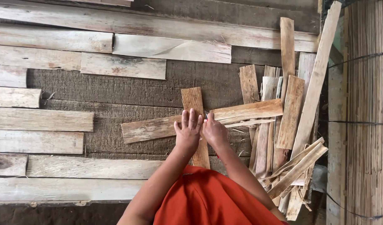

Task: The person arranges thin wooden planks on a wooden floor, aligning them in rows. They use a red utility knife to trim the edges of some planks to fit them into the arrangement.

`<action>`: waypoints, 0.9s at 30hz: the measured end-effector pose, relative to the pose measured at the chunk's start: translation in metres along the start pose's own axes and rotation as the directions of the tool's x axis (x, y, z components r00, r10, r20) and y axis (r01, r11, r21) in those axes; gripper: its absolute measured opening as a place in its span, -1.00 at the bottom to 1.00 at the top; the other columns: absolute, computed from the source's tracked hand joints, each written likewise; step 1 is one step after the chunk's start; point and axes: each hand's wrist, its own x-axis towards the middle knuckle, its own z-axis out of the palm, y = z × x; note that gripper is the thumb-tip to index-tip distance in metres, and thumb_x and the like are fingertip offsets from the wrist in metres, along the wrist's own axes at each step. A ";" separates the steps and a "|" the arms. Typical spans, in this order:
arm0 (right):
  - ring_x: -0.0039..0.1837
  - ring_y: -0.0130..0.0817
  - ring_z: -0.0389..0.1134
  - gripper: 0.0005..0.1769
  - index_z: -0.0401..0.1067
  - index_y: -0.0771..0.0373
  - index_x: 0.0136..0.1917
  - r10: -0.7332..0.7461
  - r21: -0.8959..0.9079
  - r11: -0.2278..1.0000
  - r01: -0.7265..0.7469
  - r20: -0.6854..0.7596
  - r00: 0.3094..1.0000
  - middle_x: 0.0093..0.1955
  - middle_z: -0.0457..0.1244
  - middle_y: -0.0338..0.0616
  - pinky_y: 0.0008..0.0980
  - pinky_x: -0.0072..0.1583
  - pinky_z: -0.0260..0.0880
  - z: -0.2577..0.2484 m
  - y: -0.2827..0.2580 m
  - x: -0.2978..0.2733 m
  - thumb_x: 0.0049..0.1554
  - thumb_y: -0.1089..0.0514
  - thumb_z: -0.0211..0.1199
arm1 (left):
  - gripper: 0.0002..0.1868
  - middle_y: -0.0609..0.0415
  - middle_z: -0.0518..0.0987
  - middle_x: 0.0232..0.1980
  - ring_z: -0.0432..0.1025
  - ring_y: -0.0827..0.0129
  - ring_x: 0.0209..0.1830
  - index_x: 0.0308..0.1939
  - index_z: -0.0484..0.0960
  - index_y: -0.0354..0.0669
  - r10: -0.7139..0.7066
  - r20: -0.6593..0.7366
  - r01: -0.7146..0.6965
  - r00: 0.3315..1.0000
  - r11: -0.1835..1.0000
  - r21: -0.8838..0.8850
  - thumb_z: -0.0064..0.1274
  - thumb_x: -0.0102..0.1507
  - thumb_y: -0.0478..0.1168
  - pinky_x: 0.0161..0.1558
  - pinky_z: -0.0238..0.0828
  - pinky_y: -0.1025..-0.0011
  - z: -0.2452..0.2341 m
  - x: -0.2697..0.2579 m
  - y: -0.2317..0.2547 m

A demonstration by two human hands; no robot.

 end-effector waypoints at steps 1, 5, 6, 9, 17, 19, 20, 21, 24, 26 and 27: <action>0.02 0.25 0.49 -0.68 0.09 0.09 0.18 -0.001 -0.003 1.000 0.001 0.004 1.000 -0.18 0.40 0.24 0.15 0.13 0.46 0.000 0.000 0.001 0.29 -0.10 -0.23 | -0.12 -0.26 -0.29 0.68 -0.39 -0.31 0.64 0.61 0.02 0.04 -0.003 0.003 0.003 1.000 1.000 -0.004 0.13 0.30 -0.07 0.33 -0.09 -0.46 0.001 0.000 0.000; 0.12 0.26 0.46 -0.47 0.02 0.20 0.42 0.011 -0.023 1.000 -0.010 0.075 0.997 -0.09 0.40 0.28 0.21 0.20 0.40 -0.010 -0.010 0.004 0.25 -0.04 -0.26 | -0.21 -0.22 -0.26 0.69 -0.37 -0.29 0.64 0.60 0.06 0.07 -0.016 -0.037 0.015 0.999 0.999 -0.032 0.05 0.32 -0.18 0.31 -0.07 -0.47 0.005 0.003 0.000; 0.19 0.28 0.43 -0.38 -0.03 0.25 0.50 0.032 -0.025 0.999 -0.029 0.122 0.992 -0.01 0.40 0.31 0.22 0.24 0.37 -0.014 -0.013 0.004 0.24 -0.04 -0.26 | -0.22 -0.22 -0.26 0.69 -0.37 -0.30 0.64 0.59 0.08 0.08 -0.020 -0.044 0.019 0.999 0.999 -0.029 0.05 0.32 -0.20 0.30 -0.06 -0.47 0.008 0.003 0.001; 0.24 0.31 0.40 -0.32 -0.11 0.34 0.54 0.029 -0.020 0.999 -0.026 0.173 0.985 0.06 0.37 0.35 0.24 0.28 0.32 -0.025 -0.022 -0.001 0.25 -0.03 -0.27 | -0.17 -0.22 -0.28 0.69 -0.38 -0.30 0.64 0.59 0.09 0.07 -0.025 -0.039 0.024 0.999 0.999 -0.022 0.13 0.28 -0.14 0.30 -0.05 -0.49 0.008 0.004 0.000; 0.23 0.36 0.38 -0.54 0.07 0.30 0.31 0.025 0.035 0.999 -0.032 0.184 0.983 0.04 0.37 0.37 0.26 0.29 0.30 -0.012 -0.014 -0.026 0.24 0.03 -0.29 | -0.25 -0.20 -0.23 0.68 -0.35 -0.27 0.64 0.56 0.15 0.09 -0.011 -0.077 0.007 0.997 0.999 -0.053 0.04 0.30 -0.23 0.29 -0.01 -0.48 0.001 -0.001 -0.001; 0.20 0.36 0.40 -0.59 0.09 0.27 0.26 0.029 0.005 1.000 -0.031 0.163 0.986 0.02 0.38 0.34 0.24 0.26 0.33 0.006 -0.003 -0.029 0.22 0.05 -0.28 | -0.27 -0.20 -0.21 0.68 -0.34 -0.27 0.64 0.55 0.17 0.10 -0.008 -0.102 0.003 0.995 0.999 -0.050 0.04 0.30 -0.22 0.28 0.01 -0.48 0.005 0.001 -0.001; 0.21 0.33 0.41 -0.61 0.10 0.27 0.26 0.028 -0.020 0.999 -0.025 0.154 0.988 0.02 0.38 0.31 0.21 0.26 0.35 0.014 0.002 -0.031 0.22 0.10 -0.29 | -0.27 -0.19 -0.21 0.68 -0.34 -0.26 0.65 0.55 0.17 0.10 -0.008 -0.097 0.003 0.995 0.999 -0.052 0.05 0.30 -0.21 0.29 0.01 -0.47 0.006 0.001 -0.002; 0.21 0.29 0.42 -0.62 0.10 0.27 0.27 0.024 -0.047 0.999 -0.018 0.148 0.989 0.03 0.39 0.29 0.17 0.27 0.37 0.022 0.006 -0.033 0.23 0.15 -0.29 | -0.27 -0.19 -0.21 0.68 -0.35 -0.25 0.65 0.55 0.17 0.11 -0.011 -0.090 0.006 0.996 0.998 -0.055 0.05 0.30 -0.19 0.29 0.01 -0.46 0.007 0.000 -0.003; 0.19 0.29 0.42 -0.51 0.06 0.38 0.43 -0.021 0.022 1.000 0.020 0.038 0.999 -0.02 0.39 0.32 0.20 0.25 0.39 0.035 0.018 -0.043 0.24 0.30 -0.26 | -0.19 -0.19 -0.25 0.68 -0.36 -0.27 0.64 0.56 0.17 0.12 -0.009 -0.065 0.005 0.998 0.998 -0.056 0.15 0.26 -0.06 0.28 0.01 -0.50 0.007 0.001 -0.003; 0.08 0.24 0.45 -0.55 0.09 0.38 0.42 -0.035 0.082 0.996 0.036 -0.021 0.999 -0.09 0.39 0.31 0.12 0.17 0.44 0.058 0.030 -0.035 0.29 0.24 -0.22 | -0.15 -0.20 -0.25 0.68 -0.36 -0.26 0.65 0.56 0.16 0.12 -0.011 -0.054 0.008 0.998 0.998 -0.061 0.18 0.24 0.00 0.28 0.01 -0.50 0.009 0.004 -0.006; -0.03 0.19 0.48 -0.58 0.12 0.39 0.40 -0.042 0.138 0.989 0.054 -0.085 0.995 -0.16 0.38 0.31 0.04 0.10 0.49 0.068 0.037 -0.030 0.34 0.17 -0.17 | -0.11 -0.20 -0.25 0.68 -0.36 -0.26 0.65 0.56 0.16 0.12 -0.009 -0.047 0.006 0.999 0.998 -0.066 0.22 0.22 0.07 0.28 0.02 -0.50 0.009 0.007 -0.006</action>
